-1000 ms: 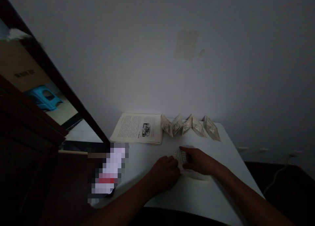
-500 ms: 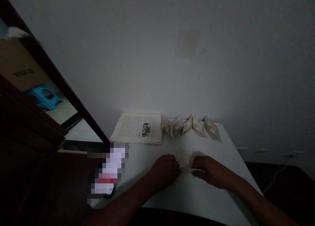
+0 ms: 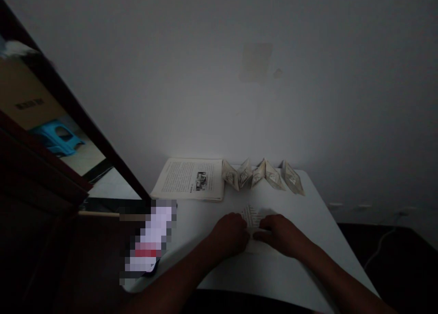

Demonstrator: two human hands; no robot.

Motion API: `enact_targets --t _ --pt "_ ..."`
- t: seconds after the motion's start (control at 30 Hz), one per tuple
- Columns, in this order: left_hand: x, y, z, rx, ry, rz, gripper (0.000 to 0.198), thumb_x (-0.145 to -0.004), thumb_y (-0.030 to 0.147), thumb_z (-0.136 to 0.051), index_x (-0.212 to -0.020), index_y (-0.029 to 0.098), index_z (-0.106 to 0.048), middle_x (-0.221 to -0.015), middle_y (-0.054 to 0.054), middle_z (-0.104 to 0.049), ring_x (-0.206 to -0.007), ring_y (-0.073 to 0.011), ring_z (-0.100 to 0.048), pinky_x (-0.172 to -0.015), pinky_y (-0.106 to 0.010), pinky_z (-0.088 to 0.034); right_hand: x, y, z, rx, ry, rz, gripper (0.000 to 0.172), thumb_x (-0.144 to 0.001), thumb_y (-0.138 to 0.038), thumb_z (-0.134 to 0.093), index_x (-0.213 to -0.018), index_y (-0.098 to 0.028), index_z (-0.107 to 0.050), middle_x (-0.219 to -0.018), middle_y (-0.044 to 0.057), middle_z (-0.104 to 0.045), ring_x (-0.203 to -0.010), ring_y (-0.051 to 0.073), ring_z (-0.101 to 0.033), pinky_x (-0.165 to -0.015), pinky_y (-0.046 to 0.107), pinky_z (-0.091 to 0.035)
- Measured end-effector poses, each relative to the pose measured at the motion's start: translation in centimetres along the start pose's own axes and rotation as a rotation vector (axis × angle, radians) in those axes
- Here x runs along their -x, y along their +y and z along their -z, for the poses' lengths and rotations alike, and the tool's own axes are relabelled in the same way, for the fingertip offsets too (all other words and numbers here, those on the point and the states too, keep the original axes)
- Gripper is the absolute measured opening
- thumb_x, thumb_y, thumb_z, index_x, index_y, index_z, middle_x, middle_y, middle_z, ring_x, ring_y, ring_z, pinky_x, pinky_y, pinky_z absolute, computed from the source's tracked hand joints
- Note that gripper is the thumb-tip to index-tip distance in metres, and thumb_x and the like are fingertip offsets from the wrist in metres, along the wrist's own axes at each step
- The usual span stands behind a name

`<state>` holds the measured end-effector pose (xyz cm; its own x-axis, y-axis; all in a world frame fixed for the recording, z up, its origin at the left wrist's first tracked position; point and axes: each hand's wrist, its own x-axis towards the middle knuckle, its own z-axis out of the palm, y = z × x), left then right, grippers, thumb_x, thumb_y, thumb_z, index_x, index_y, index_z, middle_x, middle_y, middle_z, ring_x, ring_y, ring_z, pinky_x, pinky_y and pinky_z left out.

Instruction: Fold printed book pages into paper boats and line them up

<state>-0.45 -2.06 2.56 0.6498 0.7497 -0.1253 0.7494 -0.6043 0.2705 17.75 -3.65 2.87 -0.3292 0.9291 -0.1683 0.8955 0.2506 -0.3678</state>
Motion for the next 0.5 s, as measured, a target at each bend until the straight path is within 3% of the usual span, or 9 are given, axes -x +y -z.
enact_targets --t 0.5 --pt "-0.01 0.19 0.95 -0.015 -0.067 0.24 0.03 -0.072 0.037 -0.053 -0.085 0.013 -0.065 -0.088 -0.013 -0.067 -0.085 -0.0278 -0.063 -0.075 -0.038 -0.049 -0.25 -0.53 0.14 0.025 -0.035 -0.124 0.027 -0.073 -0.043 -0.061 -0.066 -0.019 -0.068 -0.072 0.007 -0.068 -0.071 0.02 -0.061 -0.057 0.027 -0.034"
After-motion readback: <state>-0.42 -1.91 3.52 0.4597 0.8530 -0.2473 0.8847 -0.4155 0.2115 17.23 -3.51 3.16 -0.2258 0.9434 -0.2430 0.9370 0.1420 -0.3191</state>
